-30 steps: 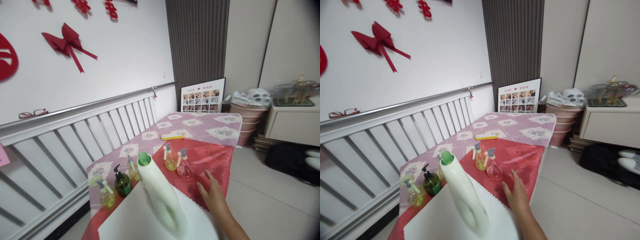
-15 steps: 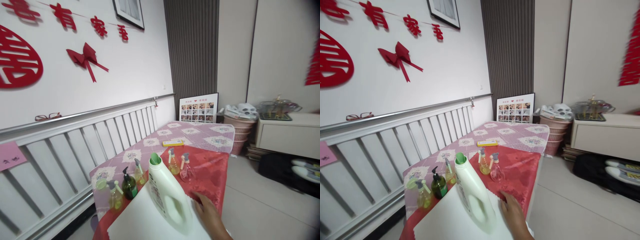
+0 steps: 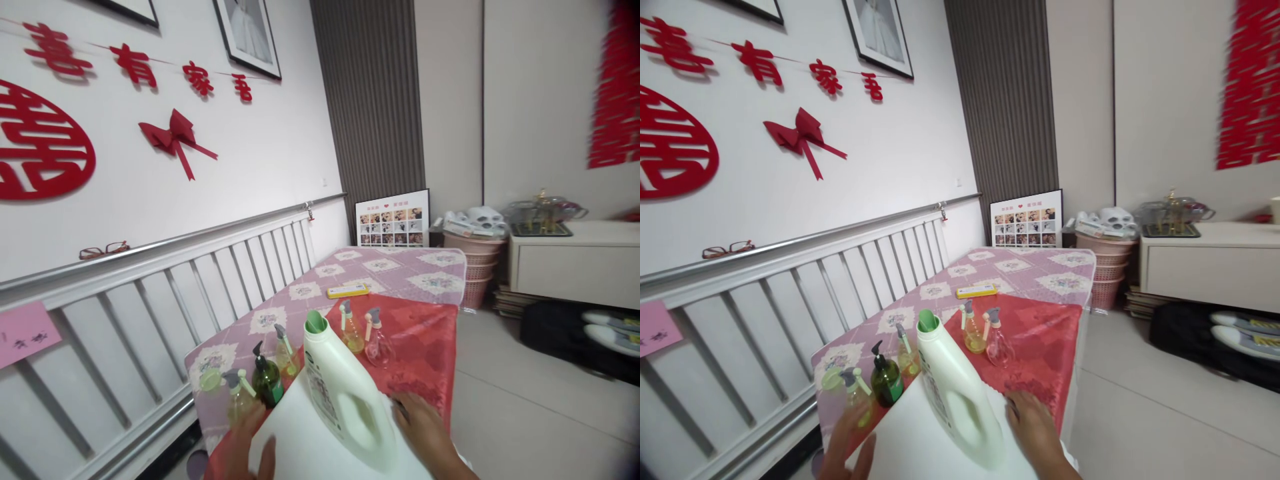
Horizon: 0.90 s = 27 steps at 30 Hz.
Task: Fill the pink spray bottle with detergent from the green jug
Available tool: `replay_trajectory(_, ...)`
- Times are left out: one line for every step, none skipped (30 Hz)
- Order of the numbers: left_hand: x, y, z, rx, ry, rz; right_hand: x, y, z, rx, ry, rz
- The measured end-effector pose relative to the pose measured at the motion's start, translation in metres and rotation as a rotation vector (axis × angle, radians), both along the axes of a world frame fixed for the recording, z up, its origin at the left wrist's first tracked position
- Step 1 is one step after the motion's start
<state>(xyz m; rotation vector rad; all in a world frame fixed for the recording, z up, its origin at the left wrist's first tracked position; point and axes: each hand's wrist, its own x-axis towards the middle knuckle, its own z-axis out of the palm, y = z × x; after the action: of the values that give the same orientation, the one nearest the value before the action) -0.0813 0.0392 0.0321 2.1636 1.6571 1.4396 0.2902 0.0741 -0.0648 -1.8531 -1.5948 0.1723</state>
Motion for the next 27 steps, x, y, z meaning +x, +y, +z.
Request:
replay_trajectory(0.004, 0.018, 0.013, -0.007, -0.042, -0.032, 0.000, 0.000, 0.000, -0.005, -0.004, 0.001)
replay_trajectory(0.010, 0.036, 0.027, -0.065, -0.066, -0.052, 0.000, 0.000, 0.001, -0.009, -0.008, 0.000)
replay_trajectory(0.017, 0.053, 0.042, -0.151, -0.068, -0.055, -0.001, 0.000, 0.001, -0.014, -0.011, -0.002)
replay_trajectory(0.025, 0.068, 0.055, -0.208, -0.064, -0.035, -0.001, 0.000, 0.002, -0.018, -0.014, -0.005)
replay_trajectory(0.032, 0.082, 0.068, -0.242, -0.012, -0.036, -0.002, 0.000, 0.002, -0.022, -0.017, -0.007)
replay_trajectory(0.040, 0.096, 0.078, -0.251, 0.028, -0.057, -0.002, 0.000, 0.003, -0.024, -0.019, -0.008)
replay_trajectory(0.046, 0.108, 0.086, -0.258, 0.050, -0.066, -0.002, -0.001, 0.003, -0.025, -0.022, -0.011)
replay_trajectory(0.052, 0.120, 0.091, -0.268, 0.074, -0.067, -0.003, -0.001, 0.004, -0.025, -0.024, -0.014)
replay_trajectory(0.057, 0.131, 0.093, -0.282, 0.096, -0.063, -0.003, -0.002, 0.004, -0.024, -0.026, -0.018)
replay_trajectory(0.060, 0.142, 0.094, -0.296, 0.120, -0.054, -0.004, -0.002, 0.004, -0.024, -0.028, -0.023)
replay_trajectory(0.064, 0.151, 0.093, -0.310, 0.144, -0.041, -0.004, -0.003, 0.005, -0.024, -0.029, -0.028)
replay_trajectory(0.066, 0.160, 0.091, -0.325, 0.169, -0.027, -0.004, -0.003, 0.005, -0.024, -0.030, -0.030)
replay_trajectory(0.069, 0.167, 0.088, -0.341, 0.196, -0.016, -0.004, -0.004, 0.005, -0.024, -0.031, -0.031)
replay_trajectory(0.071, 0.174, 0.085, -0.358, 0.222, -0.005, -0.004, -0.004, 0.005, -0.024, -0.032, -0.030)
replay_trajectory(0.074, 0.179, 0.082, -0.376, 0.247, 0.006, -0.004, -0.004, 0.005, -0.024, -0.033, -0.029)
replay_trajectory(0.076, 0.182, 0.079, -0.393, 0.271, 0.017, -0.004, -0.004, 0.005, -0.023, -0.035, -0.027)
replay_trajectory(0.078, 0.185, 0.076, -0.410, 0.292, 0.028, -0.004, -0.005, 0.005, -0.023, -0.036, -0.025)
replay_trajectory(0.079, 0.187, 0.073, -0.425, 0.311, 0.040, -0.004, -0.005, 0.005, -0.024, -0.037, -0.024)
replay_trajectory(0.081, 0.188, 0.070, -0.437, 0.326, 0.052, -0.005, -0.005, 0.005, -0.025, -0.037, -0.024)
replay_trajectory(0.081, 0.189, 0.067, -0.445, 0.339, 0.062, -0.005, -0.006, 0.005, -0.027, -0.036, -0.026)
replay_trajectory(0.081, 0.189, 0.064, -0.450, 0.351, 0.070, -0.006, -0.006, 0.005, -0.029, -0.035, -0.029)
replay_trajectory(0.081, 0.190, 0.062, -0.450, 0.360, 0.075, -0.006, -0.006, 0.005, -0.031, -0.034, -0.032)
replay_trajectory(0.081, 0.190, 0.060, -0.447, 0.367, 0.077, -0.007, -0.007, 0.006, -0.033, -0.033, -0.035)
replay_trajectory(0.080, 0.190, 0.058, -0.440, 0.372, 0.080, -0.007, -0.007, 0.006, -0.033, -0.033, -0.036)
replay_trajectory(0.079, 0.191, 0.057, -0.430, 0.374, 0.081, -0.007, -0.007, 0.006, -0.033, -0.033, -0.035)
replay_trajectory(0.079, 0.191, 0.056, -0.418, 0.373, 0.083, -0.008, -0.007, 0.006, -0.033, -0.034, -0.035)
replay_trajectory(0.078, 0.191, 0.055, -0.404, 0.368, 0.086, -0.008, -0.007, 0.006, -0.034, -0.035, -0.035)
